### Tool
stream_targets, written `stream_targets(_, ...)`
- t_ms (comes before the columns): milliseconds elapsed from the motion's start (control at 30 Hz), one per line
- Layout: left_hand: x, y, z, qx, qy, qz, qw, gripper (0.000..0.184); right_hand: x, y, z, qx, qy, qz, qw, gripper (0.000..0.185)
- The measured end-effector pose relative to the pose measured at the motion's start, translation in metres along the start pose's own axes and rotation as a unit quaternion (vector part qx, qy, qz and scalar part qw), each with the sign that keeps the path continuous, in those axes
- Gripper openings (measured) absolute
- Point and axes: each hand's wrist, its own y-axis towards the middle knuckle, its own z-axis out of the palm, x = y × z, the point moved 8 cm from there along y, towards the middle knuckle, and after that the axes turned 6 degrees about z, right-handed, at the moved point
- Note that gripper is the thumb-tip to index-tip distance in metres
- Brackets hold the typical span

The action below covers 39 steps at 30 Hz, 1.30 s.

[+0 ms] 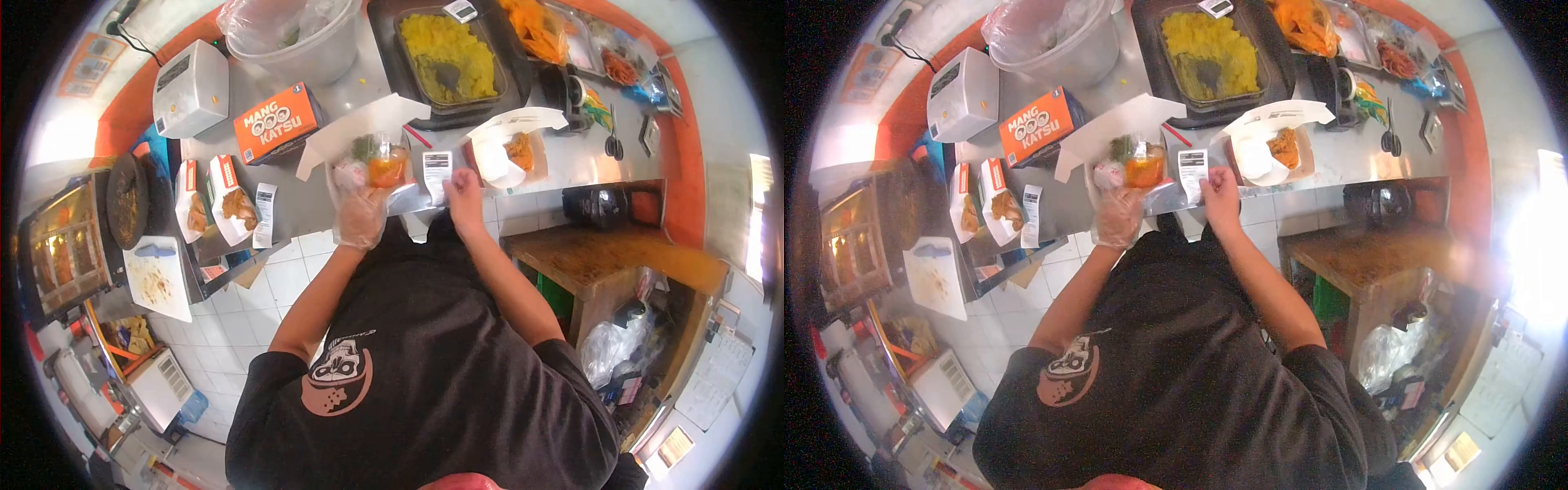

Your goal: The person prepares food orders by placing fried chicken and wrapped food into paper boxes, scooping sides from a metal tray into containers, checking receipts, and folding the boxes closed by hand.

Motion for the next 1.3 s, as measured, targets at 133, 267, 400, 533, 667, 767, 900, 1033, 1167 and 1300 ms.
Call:
stream_targets(133,0.004,0.003,0.002,0.028,-0.012,-0.071,0.997,0.012,-0.023,-0.007,0.015,-0.035,-0.193,-0.14,0.97,0.029)
stream_targets(267,-0.005,0.017,-0.002,0.003,0.046,-0.01,0.999,0.012,-0.009,-0.013,0.046,0.021,-0.211,-0.199,0.957,0.031)
stream_targets(400,0.011,0.013,0.029,0.048,0.037,-0.004,0.998,0.013,-0.02,-0.006,0.053,0.062,-0.261,-0.134,0.954,0.033)
stream_targets(533,-0.002,0.019,0.0,0.014,-0.056,0.029,0.998,0.012,-0.02,0.0,0.042,0.098,-0.284,-0.132,0.945,0.033)
stream_targets(667,-0.006,0.006,-0.021,-0.013,-0.002,0.047,0.999,0.026,-0.009,0.006,0.025,0.058,-0.264,-0.149,0.951,0.034)
stream_targets(767,-0.011,-0.006,-0.017,0.017,0.009,0.065,0.998,0.031,0.014,0.007,0.025,0.004,-0.264,-0.223,0.938,0.037)
stream_targets(900,-0.037,-0.012,0.02,0.127,-0.01,0.084,0.988,0.037,0.047,0.017,0.062,-0.05,-0.294,-0.353,0.887,0.038)
stream_targets(1033,-0.023,-0.014,0.057,0.142,0.086,0.059,0.984,0.042,0.05,0.044,0.08,-0.107,-0.375,-0.294,0.873,0.031)
stream_targets(1167,-0.022,-0.004,0.054,0.12,0.141,0.028,0.982,0.043,0.037,0.051,0.077,-0.075,-0.437,-0.271,0.854,0.021)
stream_targets(1300,-0.022,-0.004,0.058,0.151,0.12,-0.012,0.981,0.041,0.025,0.038,0.052,-0.015,-0.432,-0.172,0.885,0.016)
